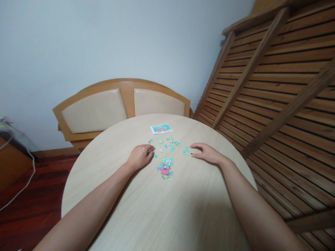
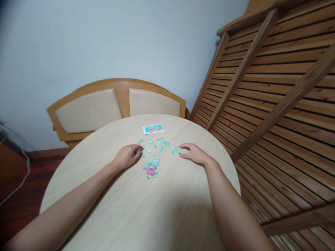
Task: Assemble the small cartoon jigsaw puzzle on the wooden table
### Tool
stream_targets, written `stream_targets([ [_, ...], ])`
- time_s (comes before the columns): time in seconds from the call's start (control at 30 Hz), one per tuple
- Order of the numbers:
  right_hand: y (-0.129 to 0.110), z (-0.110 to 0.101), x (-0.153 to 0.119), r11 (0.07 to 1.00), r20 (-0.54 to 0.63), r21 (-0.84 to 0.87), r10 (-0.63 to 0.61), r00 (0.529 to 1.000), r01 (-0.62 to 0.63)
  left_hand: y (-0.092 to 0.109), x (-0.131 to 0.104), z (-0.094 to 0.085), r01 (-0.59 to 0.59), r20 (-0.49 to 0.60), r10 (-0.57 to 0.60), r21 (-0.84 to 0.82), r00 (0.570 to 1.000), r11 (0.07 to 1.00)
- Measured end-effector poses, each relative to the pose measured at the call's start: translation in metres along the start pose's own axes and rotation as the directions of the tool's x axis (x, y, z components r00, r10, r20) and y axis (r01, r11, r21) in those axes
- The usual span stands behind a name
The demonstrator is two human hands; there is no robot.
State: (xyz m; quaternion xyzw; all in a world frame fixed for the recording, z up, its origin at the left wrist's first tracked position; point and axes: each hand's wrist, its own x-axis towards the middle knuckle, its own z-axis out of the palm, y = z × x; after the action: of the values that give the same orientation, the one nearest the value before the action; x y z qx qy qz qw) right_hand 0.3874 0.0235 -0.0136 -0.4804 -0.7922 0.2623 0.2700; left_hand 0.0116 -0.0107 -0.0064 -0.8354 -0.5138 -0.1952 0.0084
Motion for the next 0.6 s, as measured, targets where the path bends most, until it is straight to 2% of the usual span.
stream_targets([
  [0.27, 0.017, -0.009, -0.002, 1.000, -0.088, -0.025, -0.001, 0.996, -0.001, -0.013, 0.001, -0.007, 0.110, 0.013, -0.111, 0.073, 0.994, 0.991],
  [0.6, 0.006, -0.005, -0.002, 0.998, -0.030, -0.060, -0.032, 0.999, 0.030, -0.022, 0.000, -0.010, 0.156, 0.020, -0.158, 0.086, 0.987, 0.984],
])
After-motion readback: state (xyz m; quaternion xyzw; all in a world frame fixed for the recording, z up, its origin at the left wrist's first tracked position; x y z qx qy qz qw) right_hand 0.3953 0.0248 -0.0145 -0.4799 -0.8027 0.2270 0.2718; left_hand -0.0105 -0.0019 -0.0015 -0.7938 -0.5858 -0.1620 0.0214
